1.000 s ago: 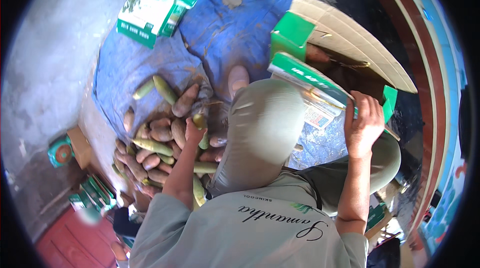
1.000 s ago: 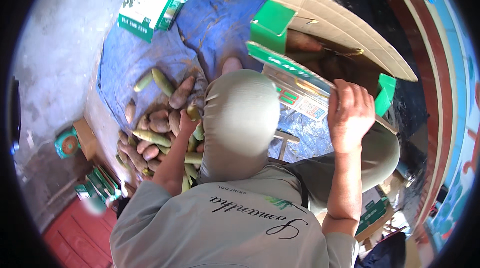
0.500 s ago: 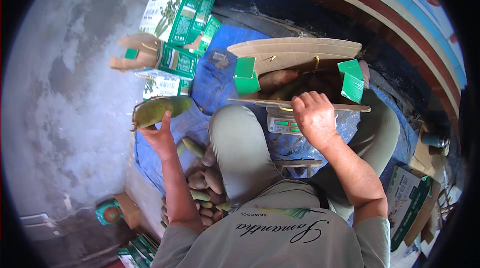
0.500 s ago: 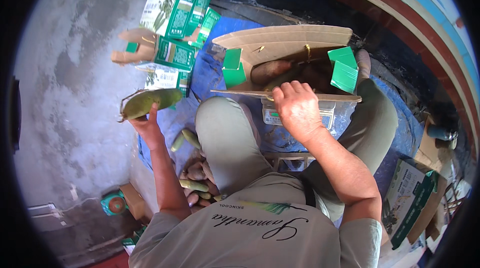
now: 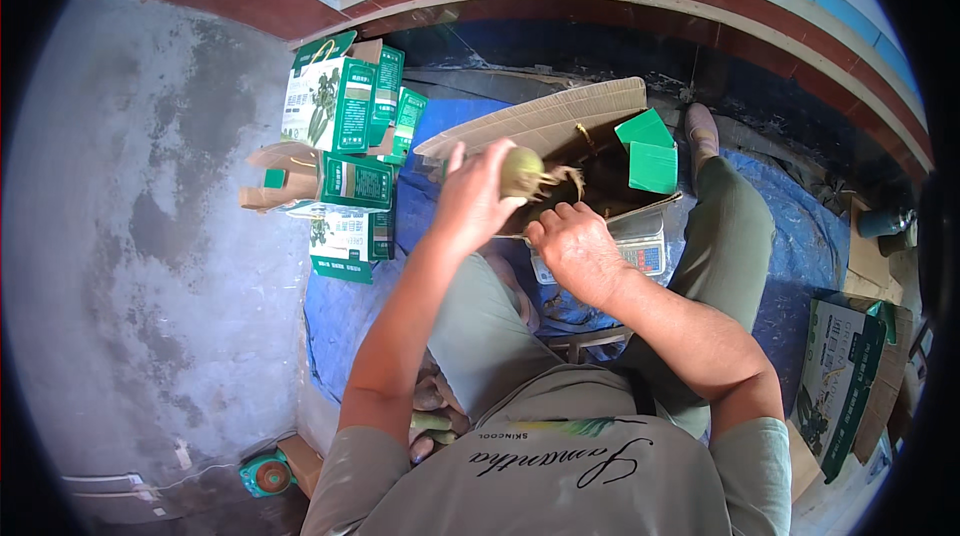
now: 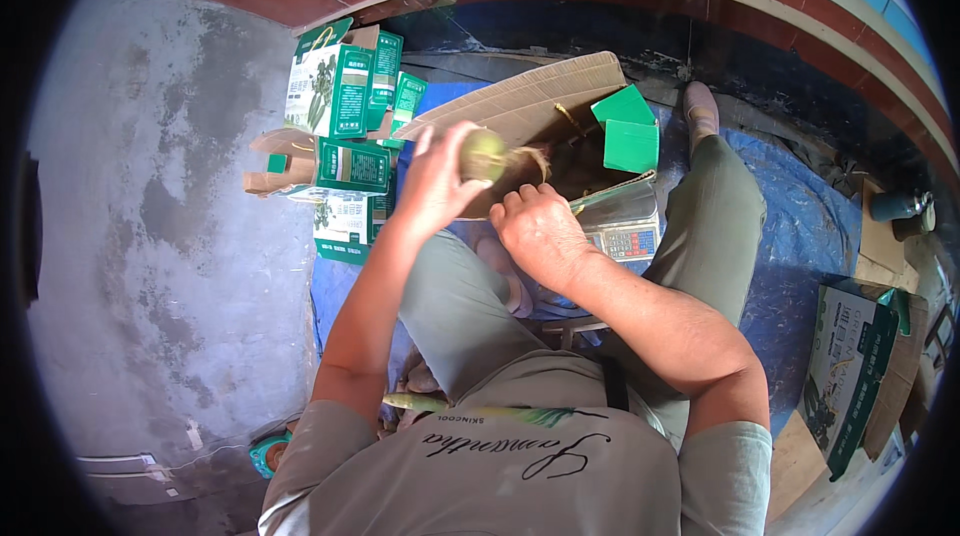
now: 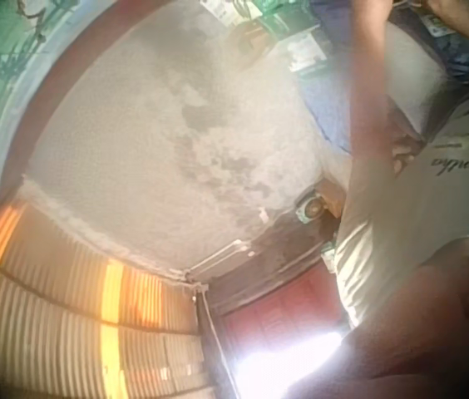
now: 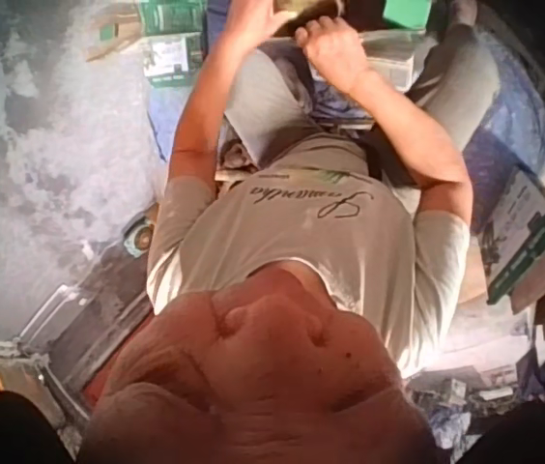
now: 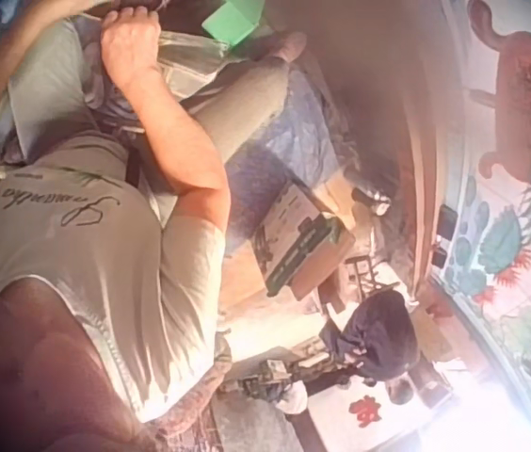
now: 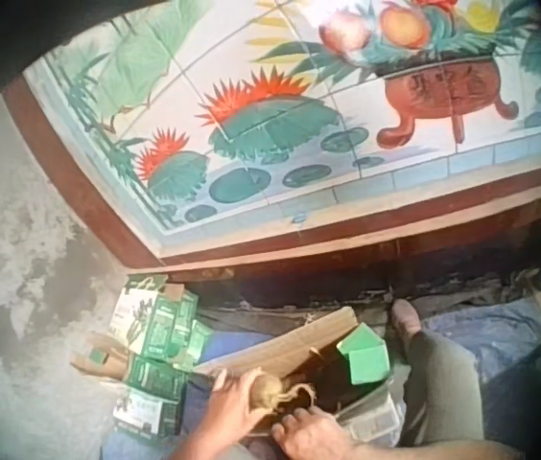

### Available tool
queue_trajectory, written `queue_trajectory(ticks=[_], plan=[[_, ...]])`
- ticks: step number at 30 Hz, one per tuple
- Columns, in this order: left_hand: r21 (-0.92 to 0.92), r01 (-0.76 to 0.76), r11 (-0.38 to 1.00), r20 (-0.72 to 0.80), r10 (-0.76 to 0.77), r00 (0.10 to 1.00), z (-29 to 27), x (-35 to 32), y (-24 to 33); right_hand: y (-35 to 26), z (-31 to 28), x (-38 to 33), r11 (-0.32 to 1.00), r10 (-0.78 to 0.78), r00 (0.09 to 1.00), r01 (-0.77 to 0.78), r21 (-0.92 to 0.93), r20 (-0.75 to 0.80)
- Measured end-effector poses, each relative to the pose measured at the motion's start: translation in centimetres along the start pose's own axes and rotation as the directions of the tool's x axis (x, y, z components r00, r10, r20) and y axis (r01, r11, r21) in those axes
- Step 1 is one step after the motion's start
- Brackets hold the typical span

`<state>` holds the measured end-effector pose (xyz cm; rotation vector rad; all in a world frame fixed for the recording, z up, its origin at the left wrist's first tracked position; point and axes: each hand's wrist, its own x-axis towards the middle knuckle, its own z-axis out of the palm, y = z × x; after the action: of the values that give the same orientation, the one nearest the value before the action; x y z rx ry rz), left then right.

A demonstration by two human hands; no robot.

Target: Packing sweet potatoes into cardboard boxes for shipping.

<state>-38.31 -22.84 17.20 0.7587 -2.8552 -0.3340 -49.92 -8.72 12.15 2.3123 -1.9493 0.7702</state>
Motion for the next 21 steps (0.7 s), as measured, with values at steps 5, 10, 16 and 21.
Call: queue_trajectory(ticks=[5, 10, 16, 21], plan=[[0.010, 0.001, 1.000, 0.030, -0.001, 1.000, 3.4, 0.9, -0.8, 0.0, 0.0, 0.1, 1.000, -0.015, 0.999, 0.015, -0.011, -0.030], [-0.157, 0.089, 0.984, -0.203, -0.120, 0.972, -0.2, -1.5, -1.1, 0.2, 0.4, 0.5, 0.997, -0.011, 0.999, 0.007, -0.081, -0.051], [-0.338, 0.306, 0.890, -0.339, -0.418, 0.843, -2.8, -9.9, -3.9, 0.6, 0.7, 1.2, 0.995, -0.031, 0.997, 0.024, -0.095, -0.075], [-0.331, 0.507, 0.796, -0.316, -0.600, 0.735, -1.9, -19.0, -6.7, 0.9, 0.7, 1.2, 0.995, -0.024, 0.996, 0.016, -0.094, -0.081]])
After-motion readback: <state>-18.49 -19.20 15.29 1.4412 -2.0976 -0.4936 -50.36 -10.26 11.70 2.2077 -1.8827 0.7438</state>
